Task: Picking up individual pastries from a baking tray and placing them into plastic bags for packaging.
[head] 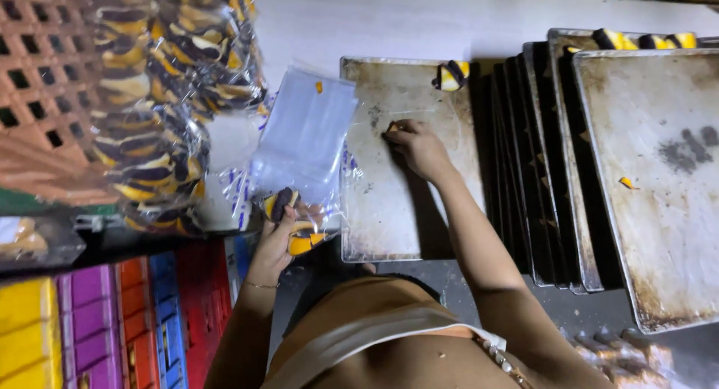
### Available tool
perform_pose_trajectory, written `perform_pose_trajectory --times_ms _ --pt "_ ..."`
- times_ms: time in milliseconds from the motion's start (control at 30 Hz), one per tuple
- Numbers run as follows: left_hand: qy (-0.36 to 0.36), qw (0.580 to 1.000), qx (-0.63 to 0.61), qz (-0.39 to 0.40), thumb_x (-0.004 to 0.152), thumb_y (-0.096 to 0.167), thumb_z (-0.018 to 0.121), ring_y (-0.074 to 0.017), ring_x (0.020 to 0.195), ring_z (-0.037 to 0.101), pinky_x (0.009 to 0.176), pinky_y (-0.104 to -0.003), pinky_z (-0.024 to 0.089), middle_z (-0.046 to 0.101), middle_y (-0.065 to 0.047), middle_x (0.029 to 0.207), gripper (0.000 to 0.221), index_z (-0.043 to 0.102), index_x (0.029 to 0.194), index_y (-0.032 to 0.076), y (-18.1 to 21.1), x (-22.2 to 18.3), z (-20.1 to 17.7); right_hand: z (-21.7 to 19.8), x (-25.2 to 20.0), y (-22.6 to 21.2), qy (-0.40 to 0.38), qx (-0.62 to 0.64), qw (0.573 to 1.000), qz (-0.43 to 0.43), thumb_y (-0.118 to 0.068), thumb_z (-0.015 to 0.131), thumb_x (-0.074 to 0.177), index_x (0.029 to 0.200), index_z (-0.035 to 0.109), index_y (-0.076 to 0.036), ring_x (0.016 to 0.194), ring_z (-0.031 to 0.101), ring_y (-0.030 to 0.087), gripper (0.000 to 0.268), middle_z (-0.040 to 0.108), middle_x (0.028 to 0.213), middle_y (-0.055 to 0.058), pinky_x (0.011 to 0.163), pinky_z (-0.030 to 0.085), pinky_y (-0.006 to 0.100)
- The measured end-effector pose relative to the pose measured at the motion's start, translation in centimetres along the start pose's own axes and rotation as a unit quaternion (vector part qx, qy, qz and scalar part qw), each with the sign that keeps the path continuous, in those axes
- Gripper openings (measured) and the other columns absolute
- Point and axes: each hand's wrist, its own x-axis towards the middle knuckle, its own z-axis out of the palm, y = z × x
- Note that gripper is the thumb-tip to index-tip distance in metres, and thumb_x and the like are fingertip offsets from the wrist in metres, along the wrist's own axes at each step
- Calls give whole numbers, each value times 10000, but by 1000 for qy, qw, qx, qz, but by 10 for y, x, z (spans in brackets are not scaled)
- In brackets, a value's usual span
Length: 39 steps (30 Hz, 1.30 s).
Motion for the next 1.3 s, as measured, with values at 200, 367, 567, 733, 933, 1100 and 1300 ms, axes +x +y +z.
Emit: perform_pose_trajectory --times_ms 200,367,567,733,933,1100,1300 --pt "-5 999 13 -38 894 412 776 -230 800 729 689 -379 650 681 -68 926 367 650 1086 126 9 13 23 -24 81 44 94 13 974 205 -398 638 970 1112 704 -86 977 693 482 349 714 1050 232 826 544 605" --pt "24 998 32 -38 904 404 784 -234 817 719 703 -366 643 635 -53 914 377 626 1079 109 6 14 10 10 78 130 153 -191 930 275 -417 761 907 1100 609 -88 991 628 400 410 547 1189 160 742 613 511" --pt "27 999 12 -36 900 413 767 -251 895 722 779 -401 638 667 -76 989 379 637 1099 119 9 8 4 4 38 102 94 268 897 338 -142 818 660 1056 695 -140 844 717 256 414 695 921 70 670 612 362" --pt "-78 995 -50 -32 942 454 668 -458 1056 710 859 -604 602 716 -287 1172 439 617 1136 64 -28 27 -27 0 5 69 156 354 849 359 -316 1007 673 938 735 -59 812 735 260 458 729 842 133 696 586 372" --pt "-73 995 -71 -11 950 438 657 -452 1019 727 854 -606 607 715 -296 1162 437 612 1108 33 -35 17 -24 -41 -16 53 116 -30 985 126 -190 853 800 1147 703 -61 1031 661 447 400 620 1123 206 954 500 515" --pt "-63 995 -72 5 937 404 689 -373 938 761 836 -551 633 746 -212 1036 405 621 1106 43 -36 -4 -13 -15 2 92 103 -37 987 -117 -70 645 951 995 643 -214 1041 659 290 150 654 1080 33 921 523 411" --pt "-10 995 -101 18 938 364 712 -367 956 745 853 -552 629 728 -193 1061 391 594 1138 50 -53 -23 -8 6 25 88 183 6 981 66 -305 817 881 1151 710 -186 903 712 333 314 597 1112 73 732 602 419"
